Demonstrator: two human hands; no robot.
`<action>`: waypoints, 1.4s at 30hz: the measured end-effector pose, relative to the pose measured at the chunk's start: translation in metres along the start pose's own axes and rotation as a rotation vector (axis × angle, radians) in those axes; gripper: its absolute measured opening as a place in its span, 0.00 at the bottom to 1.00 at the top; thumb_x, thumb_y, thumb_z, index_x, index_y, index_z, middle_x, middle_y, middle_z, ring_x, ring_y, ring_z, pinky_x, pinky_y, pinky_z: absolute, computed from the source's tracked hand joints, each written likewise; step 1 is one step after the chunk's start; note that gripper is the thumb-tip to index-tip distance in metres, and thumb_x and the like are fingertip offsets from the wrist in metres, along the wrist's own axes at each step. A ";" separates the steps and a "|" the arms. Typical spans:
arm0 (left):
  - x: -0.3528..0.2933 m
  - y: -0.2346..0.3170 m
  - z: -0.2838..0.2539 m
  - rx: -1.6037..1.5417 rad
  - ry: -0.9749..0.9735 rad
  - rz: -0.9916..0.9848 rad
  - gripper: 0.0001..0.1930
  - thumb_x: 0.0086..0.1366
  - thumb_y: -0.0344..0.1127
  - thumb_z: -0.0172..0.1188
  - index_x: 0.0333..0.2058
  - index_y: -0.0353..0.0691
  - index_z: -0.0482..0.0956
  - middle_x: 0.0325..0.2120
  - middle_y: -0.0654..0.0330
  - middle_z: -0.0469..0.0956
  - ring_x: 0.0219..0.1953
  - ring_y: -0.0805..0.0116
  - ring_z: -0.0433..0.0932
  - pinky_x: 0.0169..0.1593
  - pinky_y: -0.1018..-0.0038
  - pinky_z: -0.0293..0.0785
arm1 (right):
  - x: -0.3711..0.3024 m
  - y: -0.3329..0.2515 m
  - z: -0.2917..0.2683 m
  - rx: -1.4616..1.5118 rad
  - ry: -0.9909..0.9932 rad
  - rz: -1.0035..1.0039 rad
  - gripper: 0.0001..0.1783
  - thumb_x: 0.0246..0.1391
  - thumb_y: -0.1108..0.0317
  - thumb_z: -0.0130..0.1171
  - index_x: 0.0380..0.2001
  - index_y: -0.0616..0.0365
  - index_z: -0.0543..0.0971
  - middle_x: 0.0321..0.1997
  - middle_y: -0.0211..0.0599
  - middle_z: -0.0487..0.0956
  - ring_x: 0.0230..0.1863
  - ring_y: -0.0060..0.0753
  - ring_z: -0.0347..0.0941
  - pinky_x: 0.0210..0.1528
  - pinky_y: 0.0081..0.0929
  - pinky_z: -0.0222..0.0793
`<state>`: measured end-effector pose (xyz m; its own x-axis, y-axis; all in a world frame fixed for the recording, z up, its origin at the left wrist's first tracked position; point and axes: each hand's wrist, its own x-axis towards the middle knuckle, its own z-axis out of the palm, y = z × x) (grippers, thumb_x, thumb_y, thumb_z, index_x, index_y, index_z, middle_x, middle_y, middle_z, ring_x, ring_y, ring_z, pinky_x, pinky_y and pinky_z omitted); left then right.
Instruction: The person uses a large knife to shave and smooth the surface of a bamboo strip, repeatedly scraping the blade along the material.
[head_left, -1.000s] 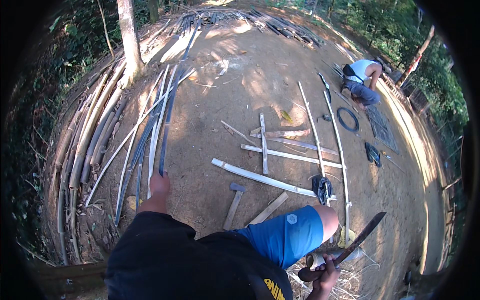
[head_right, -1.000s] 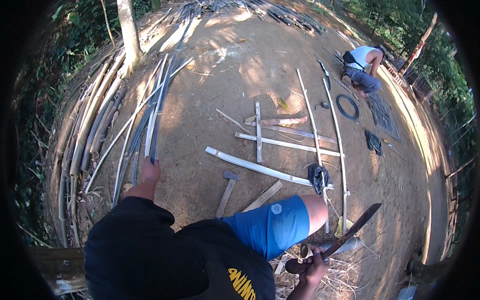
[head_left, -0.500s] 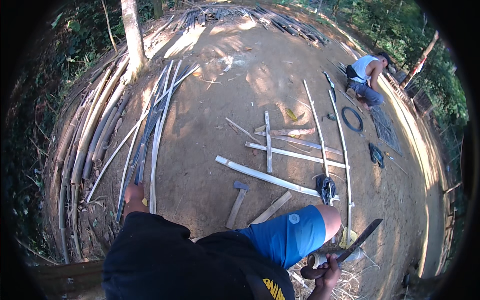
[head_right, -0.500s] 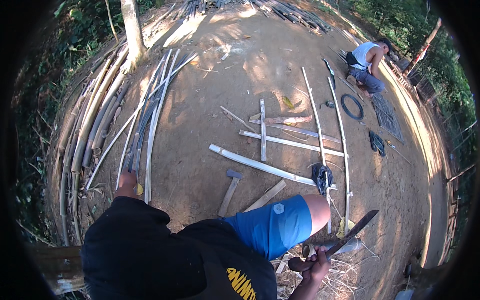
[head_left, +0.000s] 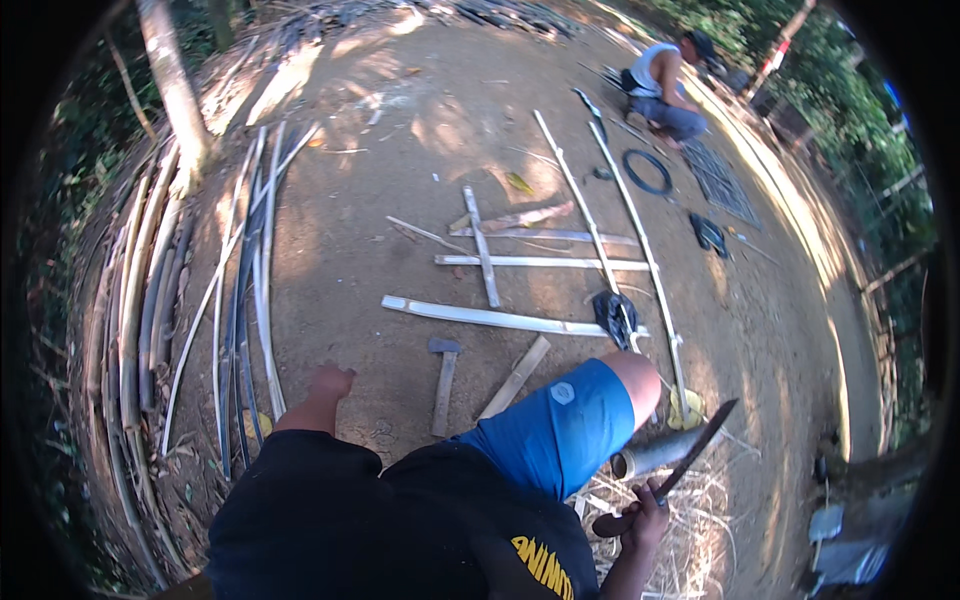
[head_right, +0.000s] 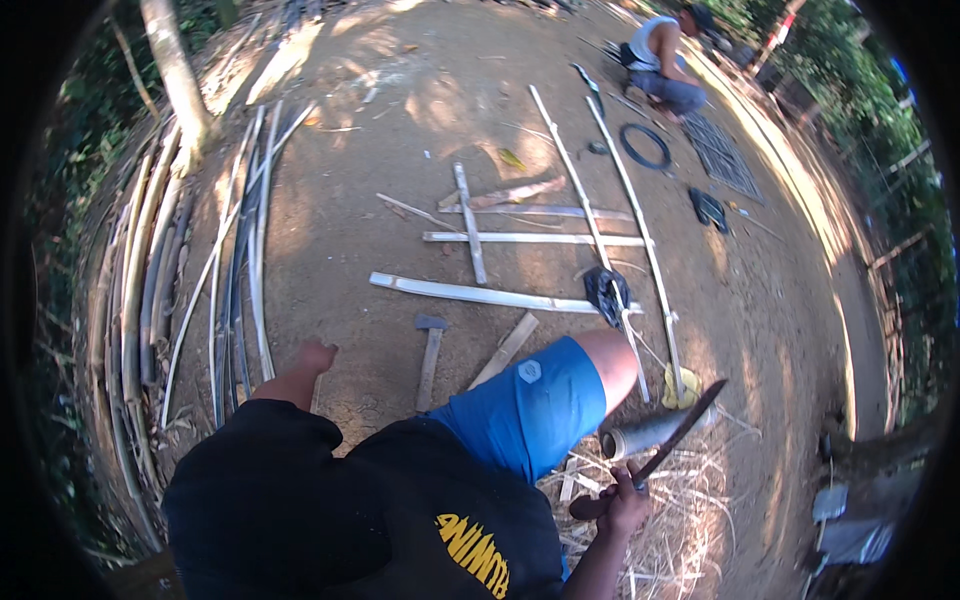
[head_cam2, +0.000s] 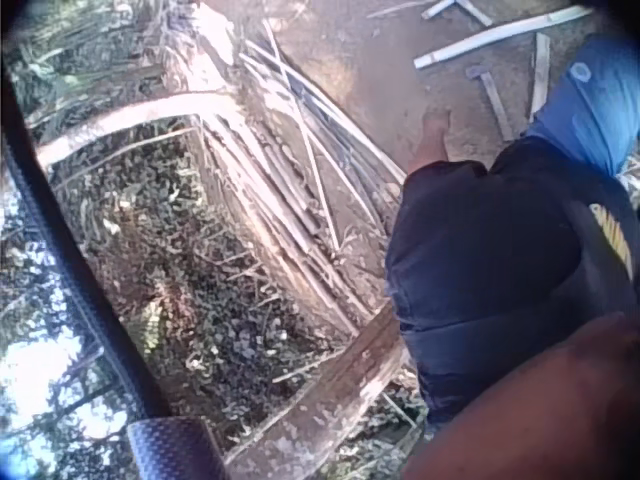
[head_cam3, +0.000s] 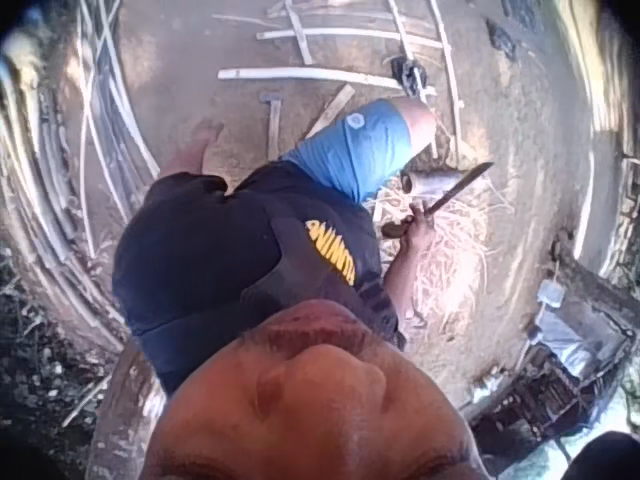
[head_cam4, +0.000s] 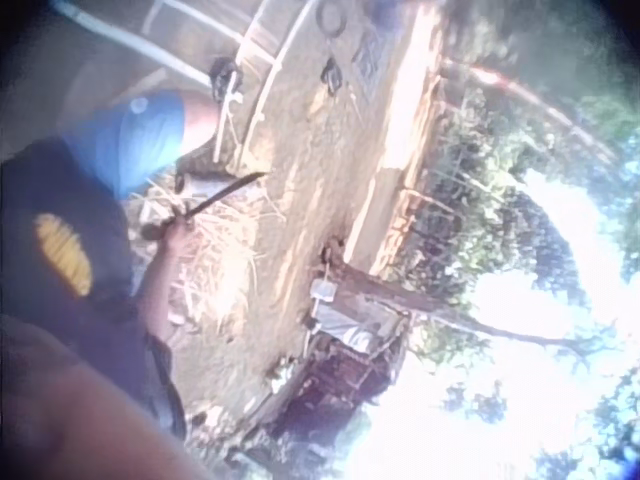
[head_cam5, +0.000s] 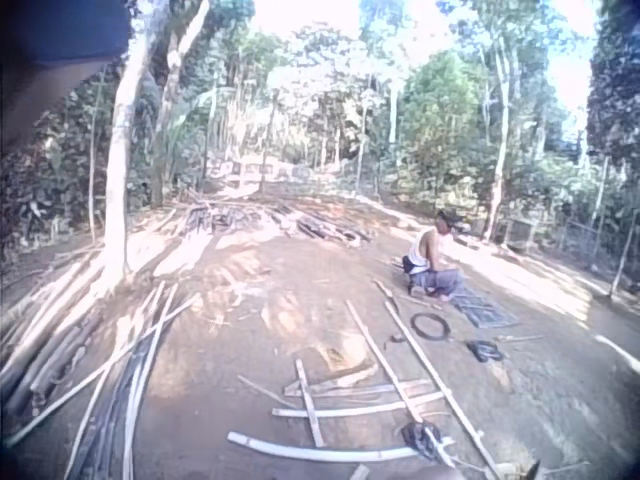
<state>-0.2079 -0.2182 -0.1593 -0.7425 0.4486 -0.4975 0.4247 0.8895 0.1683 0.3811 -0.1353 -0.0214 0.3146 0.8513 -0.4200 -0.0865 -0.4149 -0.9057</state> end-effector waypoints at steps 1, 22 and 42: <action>0.002 0.029 0.015 0.080 -0.102 0.336 0.32 0.63 0.58 0.53 0.55 0.37 0.71 0.57 0.47 0.69 0.60 0.49 0.67 0.62 0.59 0.63 | -0.004 0.008 -0.002 -0.022 0.014 0.027 0.30 0.54 0.72 0.57 0.60 0.69 0.63 0.31 0.37 0.77 0.19 0.19 0.66 0.20 0.19 0.67; -0.482 0.282 -0.097 -0.551 -2.951 2.297 0.18 0.66 0.47 0.59 0.38 0.34 0.80 0.38 0.44 0.76 0.44 0.53 0.75 0.47 0.56 0.68 | -0.150 0.089 -0.115 0.605 0.430 0.284 0.13 0.49 0.77 0.48 0.41 0.61 0.68 0.31 0.37 0.72 0.23 0.22 0.67 0.20 0.24 0.68; -0.521 0.360 -0.032 -0.925 -2.739 2.391 0.24 0.66 0.49 0.57 0.16 0.37 0.71 0.26 0.54 0.69 0.33 0.52 0.69 0.40 0.57 0.62 | -0.125 -0.006 -0.149 0.564 0.320 0.081 0.45 0.40 0.87 0.41 0.67 0.53 0.52 0.33 0.47 0.71 0.19 0.30 0.67 0.20 0.27 0.67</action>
<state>0.3151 -0.1292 0.1882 0.1458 -0.2907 0.9456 -0.8160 0.5051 0.2811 0.4831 -0.2872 0.0455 0.5442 0.6506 -0.5297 -0.5775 -0.1674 -0.7990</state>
